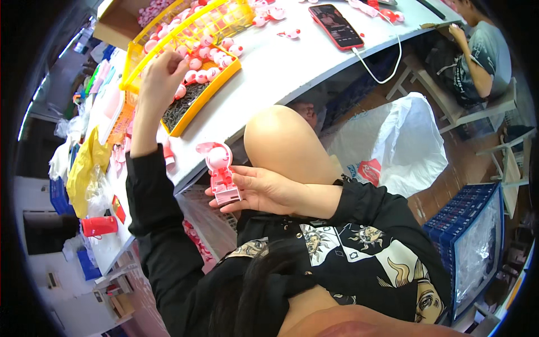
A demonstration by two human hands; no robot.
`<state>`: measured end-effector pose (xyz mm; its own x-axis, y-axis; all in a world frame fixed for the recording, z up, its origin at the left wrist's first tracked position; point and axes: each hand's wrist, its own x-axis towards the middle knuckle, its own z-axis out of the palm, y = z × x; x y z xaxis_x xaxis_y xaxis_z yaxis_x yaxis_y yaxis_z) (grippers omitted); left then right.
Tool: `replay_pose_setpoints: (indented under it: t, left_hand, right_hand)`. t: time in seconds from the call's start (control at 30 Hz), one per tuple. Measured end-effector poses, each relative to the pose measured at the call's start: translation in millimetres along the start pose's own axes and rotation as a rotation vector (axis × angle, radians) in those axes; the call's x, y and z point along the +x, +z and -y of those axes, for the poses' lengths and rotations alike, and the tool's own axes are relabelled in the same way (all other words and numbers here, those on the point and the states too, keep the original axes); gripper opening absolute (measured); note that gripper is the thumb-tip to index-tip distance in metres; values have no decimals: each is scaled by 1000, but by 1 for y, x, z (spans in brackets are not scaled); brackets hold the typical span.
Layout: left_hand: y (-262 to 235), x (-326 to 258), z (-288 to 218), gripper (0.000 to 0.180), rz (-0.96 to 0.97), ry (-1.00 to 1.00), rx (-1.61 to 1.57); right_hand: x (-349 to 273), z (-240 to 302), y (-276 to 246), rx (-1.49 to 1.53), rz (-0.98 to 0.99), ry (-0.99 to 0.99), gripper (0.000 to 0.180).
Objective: The person assembles plastic toys by hand, picking up components from the table and fitting the pieces together.
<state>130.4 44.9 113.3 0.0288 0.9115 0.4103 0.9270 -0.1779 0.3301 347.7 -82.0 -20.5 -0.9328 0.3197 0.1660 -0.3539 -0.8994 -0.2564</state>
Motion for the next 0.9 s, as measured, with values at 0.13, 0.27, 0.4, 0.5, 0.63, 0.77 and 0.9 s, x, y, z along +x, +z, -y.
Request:
replay_pose_setpoints:
  t: [0.13, 0.27, 0.4, 0.5, 0.63, 0.77, 0.9]
  left_hand:
    - [-11, -60, -47, 11, -44, 28, -344]
    - [-27, -117, -68, 10, -100, 200, -373]
    - [-21, -157, -73, 14, -164, 60, -538]
    - [-14, -165, -82, 18, -199, 34, -549]
    - [-12, -173, -78, 23, -189, 18, -613]
    - [-10, -177, -75, 23, -167, -29, -732]
    - [-15, -177, -74, 19, -148, 27, -669]
  right_hand:
    - [0, 2, -3, -25, 0, -37, 49]
    - [0, 2, 4, -21, -18, -36, 45]
    - [3, -1, 5, -1, -13, -25, 42]
    - [2, 0, 4, -4, -23, -39, 42]
    - [3, -1, 4, 17, -15, -25, 43]
    - [2, 1, 6, 17, -23, -39, 44]
    - [2, 1, 5, 19, -17, -36, 45]
